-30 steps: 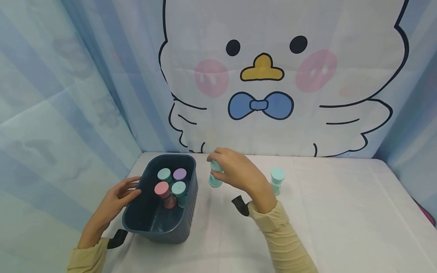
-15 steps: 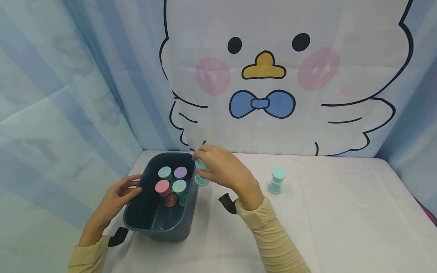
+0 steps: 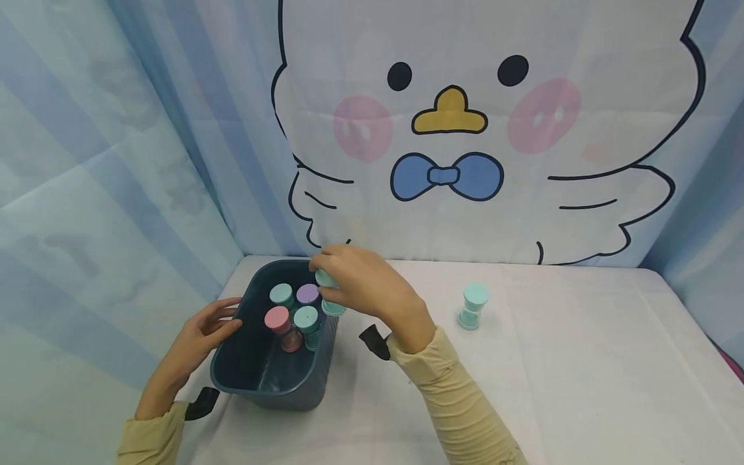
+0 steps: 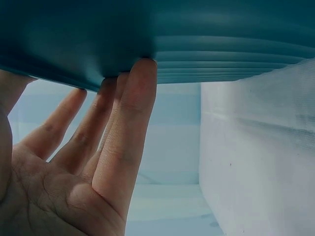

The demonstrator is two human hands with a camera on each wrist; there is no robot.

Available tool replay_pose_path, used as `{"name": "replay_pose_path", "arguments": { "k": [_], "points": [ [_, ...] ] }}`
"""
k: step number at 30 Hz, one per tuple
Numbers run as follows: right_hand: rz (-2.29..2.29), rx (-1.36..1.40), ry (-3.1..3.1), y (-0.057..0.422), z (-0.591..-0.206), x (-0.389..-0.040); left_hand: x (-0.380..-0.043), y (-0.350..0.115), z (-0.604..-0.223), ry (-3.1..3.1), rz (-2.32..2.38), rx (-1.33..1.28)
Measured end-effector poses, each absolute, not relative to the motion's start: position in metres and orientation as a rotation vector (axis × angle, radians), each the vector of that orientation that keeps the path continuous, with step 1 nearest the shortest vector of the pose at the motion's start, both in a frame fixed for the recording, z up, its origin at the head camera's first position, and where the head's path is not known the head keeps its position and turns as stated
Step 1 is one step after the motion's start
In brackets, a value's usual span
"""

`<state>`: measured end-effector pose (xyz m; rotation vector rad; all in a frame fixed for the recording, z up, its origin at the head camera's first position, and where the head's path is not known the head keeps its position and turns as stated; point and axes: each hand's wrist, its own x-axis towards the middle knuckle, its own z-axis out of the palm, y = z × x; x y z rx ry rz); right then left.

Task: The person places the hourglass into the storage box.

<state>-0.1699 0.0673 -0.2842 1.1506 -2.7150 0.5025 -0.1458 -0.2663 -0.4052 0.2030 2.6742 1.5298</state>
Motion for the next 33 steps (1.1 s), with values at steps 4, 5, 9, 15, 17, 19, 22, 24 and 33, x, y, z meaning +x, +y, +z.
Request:
{"name": "replay_pose_path", "arguments": {
  "k": [4,5,9,15,17,19,22,24,33],
  "points": [
    [0.503,1.196,-2.697,0.061,-0.281,-0.172,-0.146,-0.266,-0.405,2.679,1.525,0.199],
    [0.503,1.209,-2.689,0.059,-0.281,-0.172,-0.146,-0.266,-0.405,2.681,1.523,0.199],
    [0.477,1.269,-2.655,0.051,-0.282,-0.176,-0.145,-0.266,-0.405,2.679,1.529,0.195],
    [0.490,1.316,-2.664,0.041,-0.282,-0.180,-0.144,-0.266,-0.404,2.669,1.541,0.193],
    [0.504,1.334,-2.668,0.038,-0.281,-0.181,-0.144,-0.266,-0.405,2.670,1.538,0.193],
    [0.506,1.340,-2.681,0.035,-0.281,-0.182,-0.145,-0.266,-0.405,2.669,1.535,0.191],
    [0.500,1.347,-2.695,0.031,-0.281,-0.183,-0.145,-0.267,-0.406,2.669,1.530,0.185],
    [0.494,1.349,-2.706,0.028,-0.282,-0.184,-0.145,-0.267,-0.407,2.666,1.533,0.178],
    [0.557,1.420,-2.696,0.018,-0.288,-0.186,-0.146,-0.266,-0.409,2.676,1.531,0.190]
  ]
}}
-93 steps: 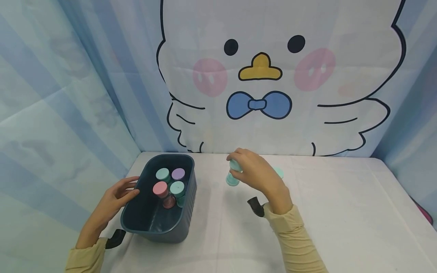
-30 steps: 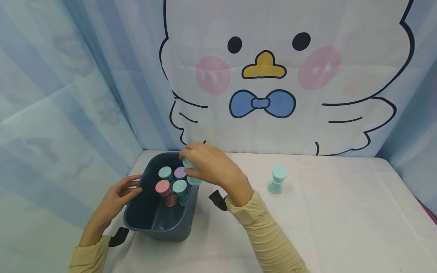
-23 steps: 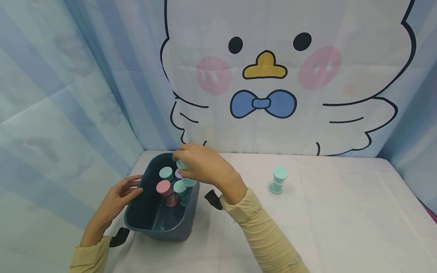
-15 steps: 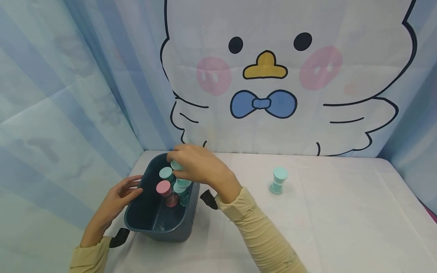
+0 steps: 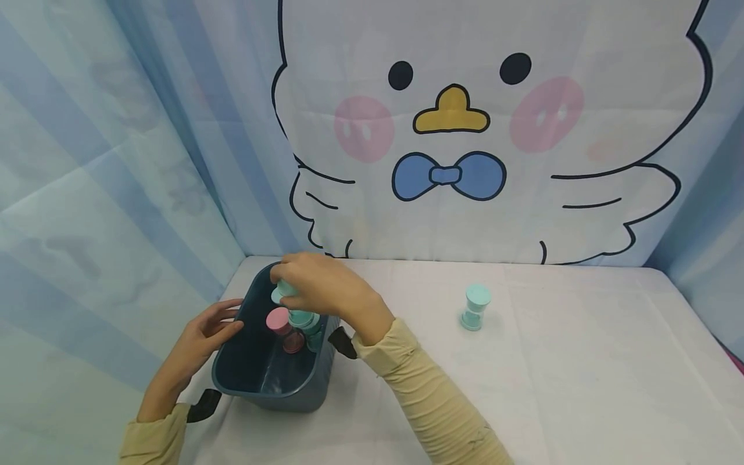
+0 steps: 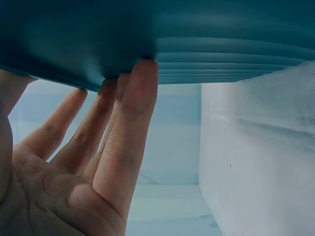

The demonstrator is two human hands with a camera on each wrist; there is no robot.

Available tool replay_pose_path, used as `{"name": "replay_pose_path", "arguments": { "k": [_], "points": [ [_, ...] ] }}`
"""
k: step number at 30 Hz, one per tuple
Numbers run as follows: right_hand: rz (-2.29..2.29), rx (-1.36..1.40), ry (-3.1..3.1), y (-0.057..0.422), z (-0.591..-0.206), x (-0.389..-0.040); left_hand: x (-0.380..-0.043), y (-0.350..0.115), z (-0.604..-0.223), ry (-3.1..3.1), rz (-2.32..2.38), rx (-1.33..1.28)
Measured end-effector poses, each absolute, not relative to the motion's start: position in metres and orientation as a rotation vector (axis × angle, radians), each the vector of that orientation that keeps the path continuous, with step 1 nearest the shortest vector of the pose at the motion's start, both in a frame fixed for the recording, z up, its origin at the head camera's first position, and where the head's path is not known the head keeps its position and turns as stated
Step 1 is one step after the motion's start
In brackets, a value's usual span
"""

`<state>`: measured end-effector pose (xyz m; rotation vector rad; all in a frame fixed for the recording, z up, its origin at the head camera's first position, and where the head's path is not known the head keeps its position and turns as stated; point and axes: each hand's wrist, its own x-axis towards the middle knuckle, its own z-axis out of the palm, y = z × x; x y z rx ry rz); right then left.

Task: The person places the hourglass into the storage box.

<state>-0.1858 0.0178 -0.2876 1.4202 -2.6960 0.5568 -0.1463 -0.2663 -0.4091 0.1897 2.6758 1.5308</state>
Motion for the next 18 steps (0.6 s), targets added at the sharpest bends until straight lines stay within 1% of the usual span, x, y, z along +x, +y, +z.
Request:
{"name": "replay_pose_path", "arguments": {
  "k": [18],
  "points": [
    [0.492,1.470,-2.753,-0.009,-0.302,-0.186,-0.148,-0.268,-0.412,2.658,1.550,0.219]
  ]
}}
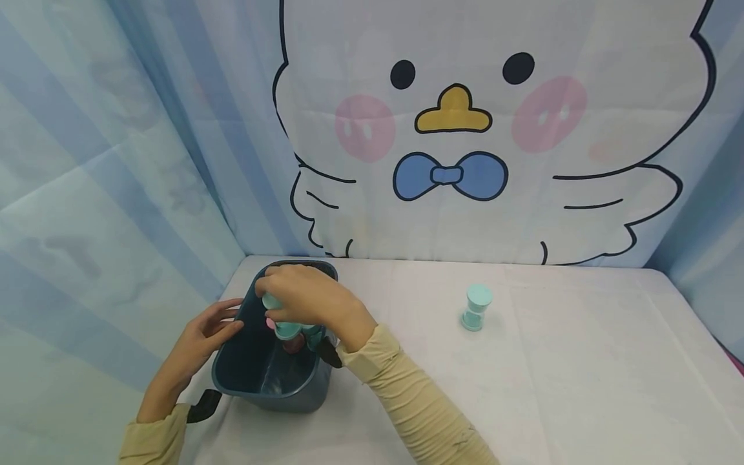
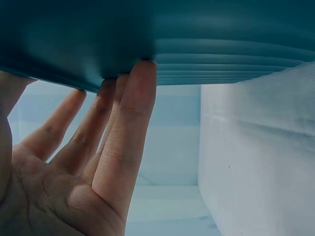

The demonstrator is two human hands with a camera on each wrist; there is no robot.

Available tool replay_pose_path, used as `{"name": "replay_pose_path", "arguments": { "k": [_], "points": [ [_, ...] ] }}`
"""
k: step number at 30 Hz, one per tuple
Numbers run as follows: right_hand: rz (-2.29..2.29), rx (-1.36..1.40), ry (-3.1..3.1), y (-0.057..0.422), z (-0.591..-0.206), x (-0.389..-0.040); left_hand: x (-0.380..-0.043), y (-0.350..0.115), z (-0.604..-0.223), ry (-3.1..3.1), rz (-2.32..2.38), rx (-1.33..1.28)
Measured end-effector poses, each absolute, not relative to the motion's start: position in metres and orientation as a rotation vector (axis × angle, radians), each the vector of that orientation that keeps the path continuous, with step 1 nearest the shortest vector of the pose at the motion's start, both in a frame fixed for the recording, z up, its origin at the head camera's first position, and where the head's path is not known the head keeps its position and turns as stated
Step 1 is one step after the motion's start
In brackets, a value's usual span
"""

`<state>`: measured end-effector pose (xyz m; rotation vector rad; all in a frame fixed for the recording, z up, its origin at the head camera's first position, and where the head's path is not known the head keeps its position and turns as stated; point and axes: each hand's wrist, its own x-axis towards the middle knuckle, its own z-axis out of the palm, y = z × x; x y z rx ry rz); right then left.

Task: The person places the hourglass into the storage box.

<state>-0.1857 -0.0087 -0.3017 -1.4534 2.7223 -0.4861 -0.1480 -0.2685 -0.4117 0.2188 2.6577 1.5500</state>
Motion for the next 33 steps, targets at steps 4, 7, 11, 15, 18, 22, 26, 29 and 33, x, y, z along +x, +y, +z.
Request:
{"name": "replay_pose_path", "arguments": {
  "k": [4,7,11,15,18,22,26,29,33],
  "points": [
    [-0.486,-1.466,2.711,-0.013,-0.306,-0.187,-0.148,-0.268,-0.410,2.657,1.543,0.228],
    [-0.477,-1.477,2.711,-0.016,-0.308,-0.186,-0.147,-0.267,-0.408,2.661,1.534,0.235],
    [-0.464,-1.479,2.707,-0.018,-0.308,-0.185,-0.146,-0.266,-0.406,2.659,1.543,0.240],
    [-0.448,-1.491,2.695,-0.021,-0.308,-0.184,-0.145,-0.266,-0.406,2.648,1.558,0.241],
    [-0.440,-1.521,2.690,-0.022,-0.307,-0.183,-0.145,-0.266,-0.407,2.645,1.561,0.240],
    [-0.448,-1.548,2.685,-0.024,-0.308,-0.181,-0.145,-0.267,-0.408,2.650,1.555,0.242],
    [-0.441,-1.553,2.686,-0.026,-0.309,-0.180,-0.146,-0.268,-0.410,2.653,1.555,0.243],
    [-0.425,-1.542,2.680,-0.027,-0.307,-0.179,-0.146,-0.268,-0.410,2.653,1.558,0.248],
    [-0.398,-1.529,2.671,-0.028,-0.306,-0.176,-0.144,-0.267,-0.408,2.651,1.554,0.255]
  ]
}}
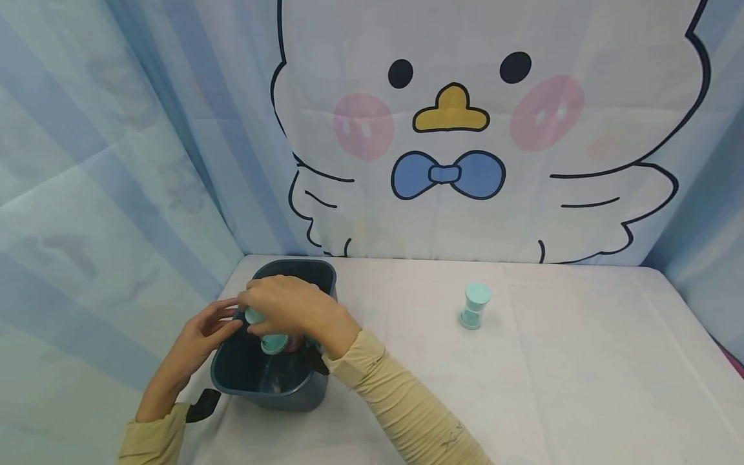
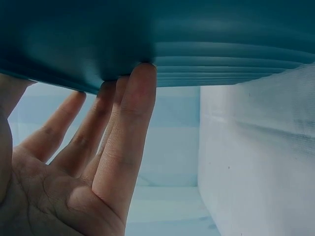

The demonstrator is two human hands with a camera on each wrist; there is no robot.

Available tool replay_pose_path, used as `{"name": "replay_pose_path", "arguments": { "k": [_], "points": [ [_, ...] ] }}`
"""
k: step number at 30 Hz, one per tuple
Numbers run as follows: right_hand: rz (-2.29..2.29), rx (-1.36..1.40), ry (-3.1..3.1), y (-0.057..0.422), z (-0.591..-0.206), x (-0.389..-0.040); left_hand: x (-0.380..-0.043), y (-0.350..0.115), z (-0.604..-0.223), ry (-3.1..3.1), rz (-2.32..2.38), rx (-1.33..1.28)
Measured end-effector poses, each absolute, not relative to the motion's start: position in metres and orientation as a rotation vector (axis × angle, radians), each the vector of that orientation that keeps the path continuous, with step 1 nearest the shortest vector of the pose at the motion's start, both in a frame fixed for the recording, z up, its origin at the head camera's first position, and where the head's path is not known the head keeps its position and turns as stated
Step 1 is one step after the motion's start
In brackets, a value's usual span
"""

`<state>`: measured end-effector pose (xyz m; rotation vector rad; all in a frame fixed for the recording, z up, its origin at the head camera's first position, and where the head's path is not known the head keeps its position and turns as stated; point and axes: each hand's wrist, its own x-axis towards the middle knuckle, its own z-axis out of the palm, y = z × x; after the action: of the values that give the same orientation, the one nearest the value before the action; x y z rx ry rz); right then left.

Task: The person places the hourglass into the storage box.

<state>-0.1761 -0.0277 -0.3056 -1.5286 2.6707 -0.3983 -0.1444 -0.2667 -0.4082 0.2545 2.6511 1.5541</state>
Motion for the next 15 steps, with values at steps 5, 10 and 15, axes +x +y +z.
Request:
{"name": "replay_pose_path", "arguments": {
  "k": [5,10,15],
  "points": [
    [-0.380,-1.530,2.660,-0.030,-0.308,-0.175,-0.144,-0.268,-0.409,2.655,1.548,0.262],
    [-0.349,-1.542,2.654,-0.033,-0.311,-0.174,-0.146,-0.269,-0.411,2.658,1.547,0.255],
    [-0.307,-1.529,2.652,-0.037,-0.316,-0.175,-0.146,-0.269,-0.411,2.661,1.554,0.260]
  ]
}}
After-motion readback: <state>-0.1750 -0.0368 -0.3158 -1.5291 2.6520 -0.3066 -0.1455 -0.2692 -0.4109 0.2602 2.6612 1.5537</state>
